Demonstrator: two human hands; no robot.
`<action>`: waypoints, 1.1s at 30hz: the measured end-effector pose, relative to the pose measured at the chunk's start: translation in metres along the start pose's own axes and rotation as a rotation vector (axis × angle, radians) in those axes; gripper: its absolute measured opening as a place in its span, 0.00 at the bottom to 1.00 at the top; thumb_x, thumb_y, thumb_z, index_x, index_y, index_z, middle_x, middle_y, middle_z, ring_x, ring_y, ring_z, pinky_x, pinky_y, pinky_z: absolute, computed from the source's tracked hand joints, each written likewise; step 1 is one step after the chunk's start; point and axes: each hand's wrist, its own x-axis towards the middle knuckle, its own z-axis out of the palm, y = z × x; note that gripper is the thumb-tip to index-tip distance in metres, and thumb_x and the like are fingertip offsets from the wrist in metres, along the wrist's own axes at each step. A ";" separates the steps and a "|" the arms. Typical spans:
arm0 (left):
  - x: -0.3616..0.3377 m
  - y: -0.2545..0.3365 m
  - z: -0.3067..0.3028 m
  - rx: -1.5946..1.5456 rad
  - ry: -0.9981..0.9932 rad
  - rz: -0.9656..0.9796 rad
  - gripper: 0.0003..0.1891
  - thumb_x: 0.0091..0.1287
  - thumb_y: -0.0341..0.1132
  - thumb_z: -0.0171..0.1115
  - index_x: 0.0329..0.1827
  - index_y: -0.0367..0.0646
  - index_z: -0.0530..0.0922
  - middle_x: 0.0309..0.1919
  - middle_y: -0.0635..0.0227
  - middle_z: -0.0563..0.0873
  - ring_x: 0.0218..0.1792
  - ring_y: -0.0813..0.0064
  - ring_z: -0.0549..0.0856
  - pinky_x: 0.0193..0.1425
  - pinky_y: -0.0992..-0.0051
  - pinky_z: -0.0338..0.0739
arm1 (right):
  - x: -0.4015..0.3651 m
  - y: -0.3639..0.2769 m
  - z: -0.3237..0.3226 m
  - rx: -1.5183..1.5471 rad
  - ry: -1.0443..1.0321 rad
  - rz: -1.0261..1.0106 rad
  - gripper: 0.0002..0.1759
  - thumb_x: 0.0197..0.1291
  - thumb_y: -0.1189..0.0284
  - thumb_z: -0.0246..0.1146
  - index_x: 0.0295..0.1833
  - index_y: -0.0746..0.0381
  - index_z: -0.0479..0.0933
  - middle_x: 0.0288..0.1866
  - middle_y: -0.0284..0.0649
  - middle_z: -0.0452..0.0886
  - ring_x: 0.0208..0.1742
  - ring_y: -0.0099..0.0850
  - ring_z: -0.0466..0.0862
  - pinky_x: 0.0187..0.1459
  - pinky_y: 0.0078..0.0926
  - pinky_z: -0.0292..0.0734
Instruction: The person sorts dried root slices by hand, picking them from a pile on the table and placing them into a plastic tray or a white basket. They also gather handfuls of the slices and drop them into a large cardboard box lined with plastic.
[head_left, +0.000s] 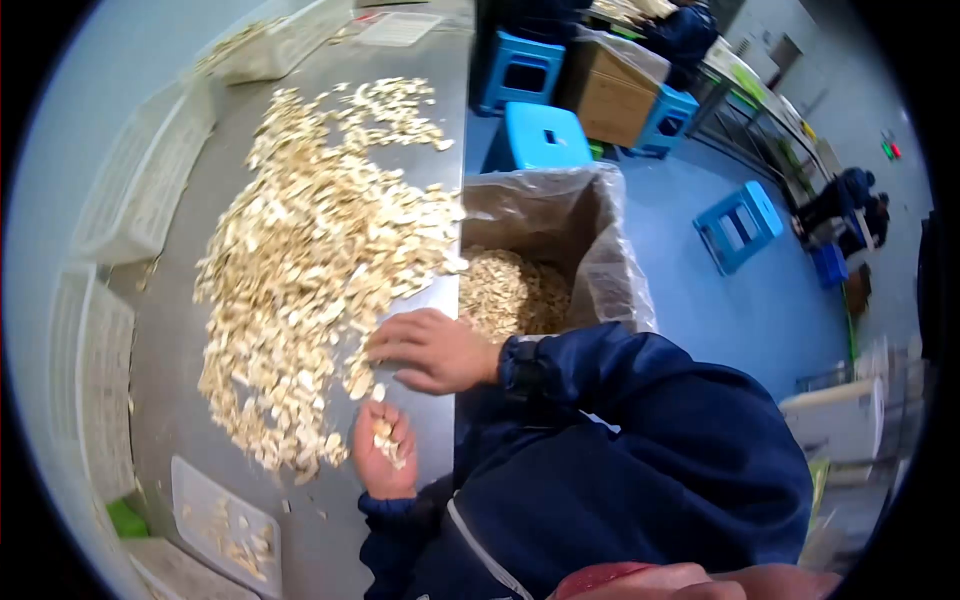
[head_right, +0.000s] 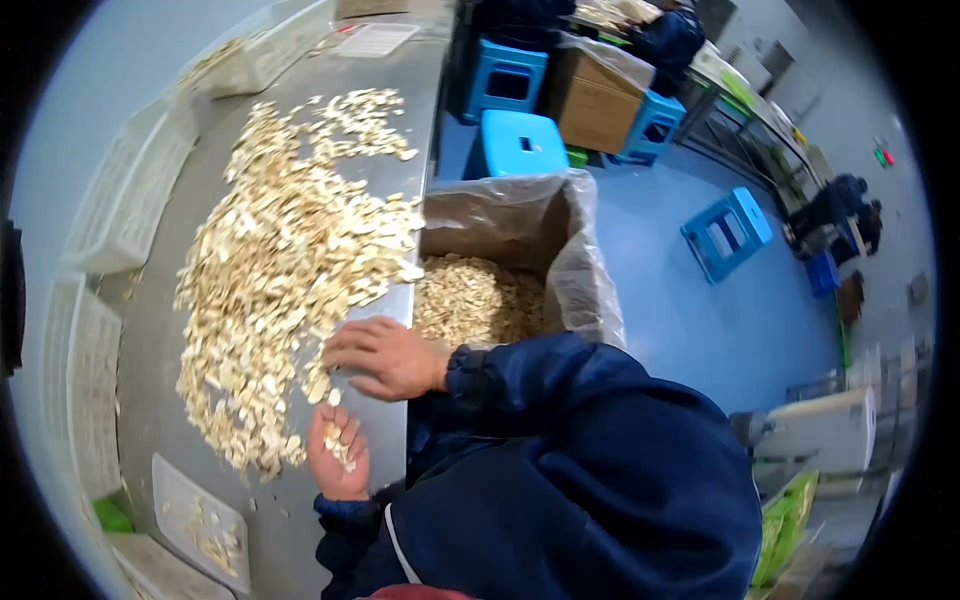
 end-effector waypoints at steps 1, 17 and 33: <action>0.000 -0.001 0.003 -0.010 0.011 0.001 0.08 0.84 0.39 0.53 0.45 0.47 0.73 0.35 0.72 0.74 0.27 0.82 0.70 0.19 0.83 0.66 | 0.001 0.002 -0.001 0.016 -0.004 -0.029 0.29 0.68 0.63 0.67 0.74 0.49 0.74 0.75 0.39 0.75 0.76 0.44 0.73 0.72 0.46 0.69; 0.002 -0.001 -0.009 -0.079 -0.156 0.009 0.10 0.87 0.40 0.48 0.49 0.44 0.71 0.38 0.66 0.75 0.29 0.79 0.73 0.17 0.82 0.69 | 0.001 0.002 0.002 0.055 0.056 -0.018 0.28 0.65 0.64 0.65 0.72 0.51 0.78 0.70 0.37 0.79 0.73 0.41 0.74 0.75 0.45 0.67; 0.001 0.000 -0.009 -0.078 -0.175 0.000 0.11 0.88 0.41 0.47 0.50 0.44 0.71 0.39 0.66 0.75 0.31 0.78 0.73 0.20 0.82 0.71 | 0.000 0.002 0.005 0.063 0.067 -0.017 0.26 0.64 0.65 0.65 0.69 0.54 0.79 0.67 0.38 0.80 0.71 0.41 0.76 0.74 0.45 0.68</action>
